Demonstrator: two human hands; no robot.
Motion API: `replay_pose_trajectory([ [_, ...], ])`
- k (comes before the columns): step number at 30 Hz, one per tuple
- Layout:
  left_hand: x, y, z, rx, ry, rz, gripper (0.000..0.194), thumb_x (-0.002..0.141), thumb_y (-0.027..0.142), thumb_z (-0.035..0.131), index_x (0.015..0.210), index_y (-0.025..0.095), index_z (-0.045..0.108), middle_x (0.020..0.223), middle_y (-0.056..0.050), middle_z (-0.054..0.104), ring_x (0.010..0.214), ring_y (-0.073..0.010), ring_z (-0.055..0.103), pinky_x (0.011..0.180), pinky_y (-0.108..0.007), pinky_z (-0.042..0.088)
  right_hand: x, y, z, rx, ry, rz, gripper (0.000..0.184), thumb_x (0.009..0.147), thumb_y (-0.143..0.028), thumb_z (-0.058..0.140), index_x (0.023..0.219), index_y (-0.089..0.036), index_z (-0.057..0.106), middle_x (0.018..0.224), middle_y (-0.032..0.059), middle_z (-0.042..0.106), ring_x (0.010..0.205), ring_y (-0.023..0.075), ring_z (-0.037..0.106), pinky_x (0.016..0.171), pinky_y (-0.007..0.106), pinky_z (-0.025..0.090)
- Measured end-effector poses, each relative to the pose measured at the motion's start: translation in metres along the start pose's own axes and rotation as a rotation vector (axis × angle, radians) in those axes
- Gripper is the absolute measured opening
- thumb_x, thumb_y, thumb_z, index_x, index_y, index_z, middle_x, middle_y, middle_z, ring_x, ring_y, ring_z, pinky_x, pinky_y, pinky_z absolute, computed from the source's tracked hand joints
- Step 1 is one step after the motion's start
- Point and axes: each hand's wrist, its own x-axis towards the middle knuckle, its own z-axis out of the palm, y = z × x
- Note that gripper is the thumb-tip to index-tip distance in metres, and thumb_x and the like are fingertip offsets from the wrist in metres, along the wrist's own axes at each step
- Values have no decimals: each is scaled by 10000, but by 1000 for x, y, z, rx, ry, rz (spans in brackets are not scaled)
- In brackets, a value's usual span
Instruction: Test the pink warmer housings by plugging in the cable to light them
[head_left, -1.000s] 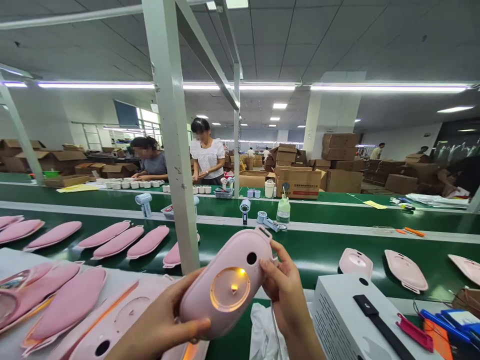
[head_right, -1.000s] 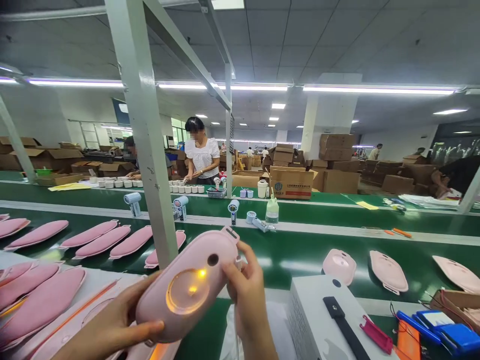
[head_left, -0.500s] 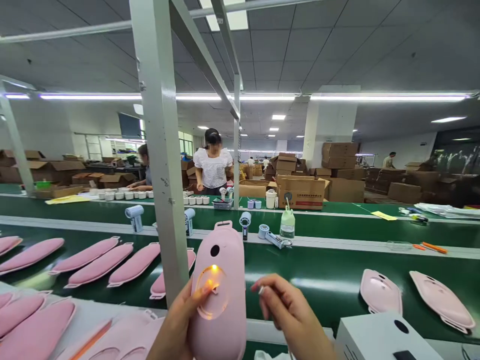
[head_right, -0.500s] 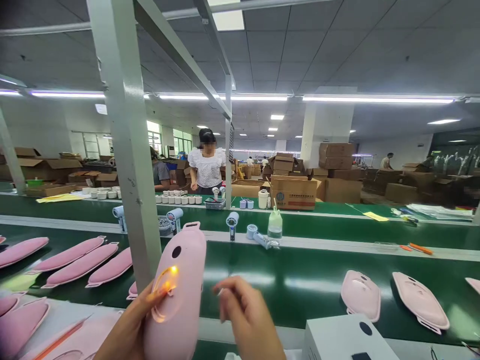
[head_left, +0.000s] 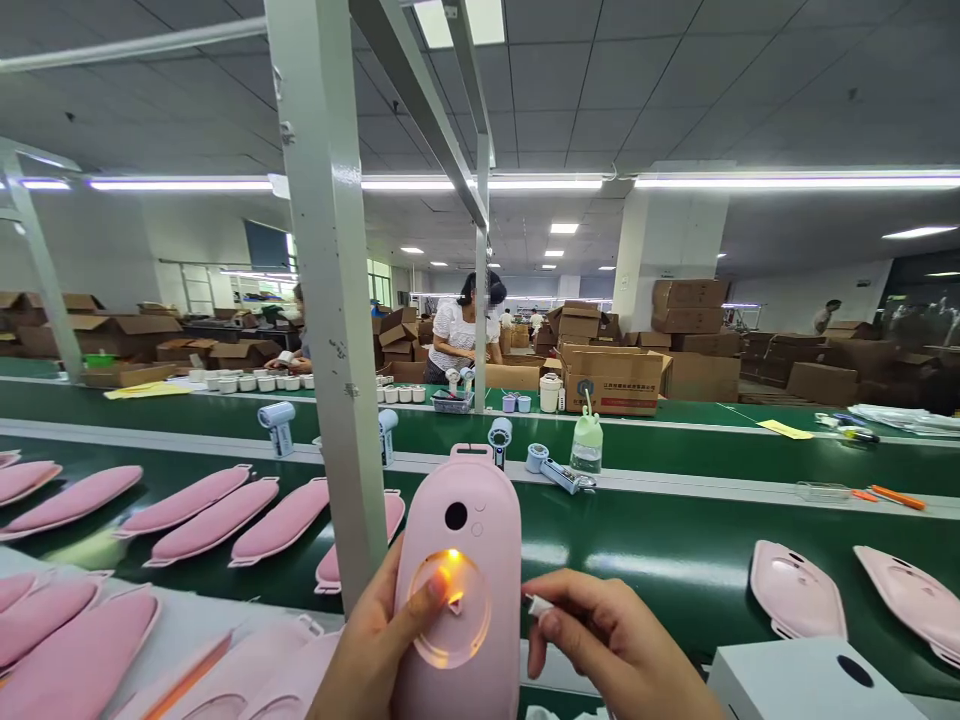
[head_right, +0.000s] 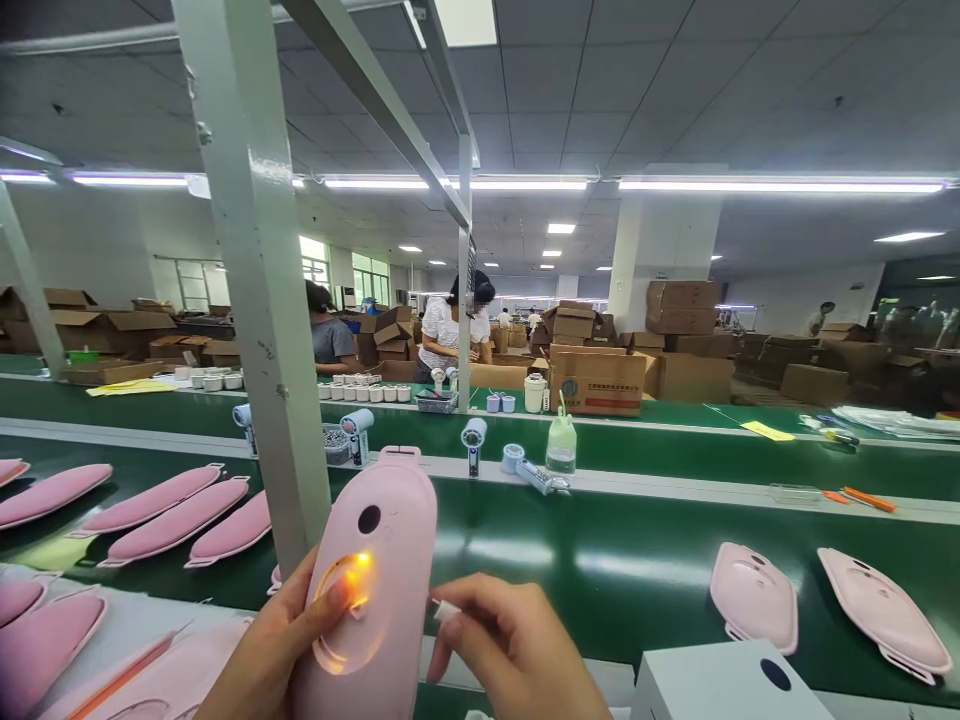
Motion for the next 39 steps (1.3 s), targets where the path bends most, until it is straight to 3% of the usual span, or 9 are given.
replay_pose_trajectory([
  [5,-2,0,-1,122,-46,90,908,523,591,818,1289,220,503,1013,-29,706,798,-209,639,699,-250,514,-4,-9,-5,-236,-79,-25,359,905,-356,459,1005,-161,744,676,79,725,547,165,508,551,260,363],
  [8,-3,-1,-2,306,-33,205,840,566,665,750,1235,209,526,1089,-35,681,982,-238,598,785,-233,479,-6,-10,-5,-254,-44,-17,332,882,-258,473,1128,-159,672,734,71,751,618,187,610,594,251,410],
  [11,-3,-2,-3,438,-26,216,796,624,685,689,1246,224,505,1108,-32,667,1044,-250,568,831,-243,454,-4,-7,-3,-253,-37,-12,361,854,-187,487,1195,-146,597,782,68,762,693,202,653,648,258,435],
  [17,0,-2,-6,359,-95,170,751,629,667,703,1209,234,505,1149,-20,637,1075,-234,547,837,-215,437,0,-2,-4,-183,-54,29,306,855,-246,499,1117,-138,614,780,81,762,625,188,630,628,269,462],
  [25,-1,4,-11,396,-109,167,755,647,644,700,1228,219,470,1079,-32,652,967,-241,602,794,-253,453,4,-4,-1,-224,-72,73,231,844,-282,526,896,-126,688,779,117,769,715,242,705,634,272,471],
  [34,-1,4,-12,430,-69,192,724,644,566,719,1236,211,504,1112,-45,674,948,-252,616,816,-279,463,4,-2,1,-264,-60,49,204,871,-241,527,893,-155,711,767,78,752,718,224,697,672,273,492],
  [39,-2,9,-8,441,-31,200,692,642,538,722,1217,195,545,999,-37,719,892,-244,646,757,-261,480,9,-1,7,-250,-64,38,203,880,-237,524,901,-160,711,815,78,752,731,213,687,661,260,484],
])
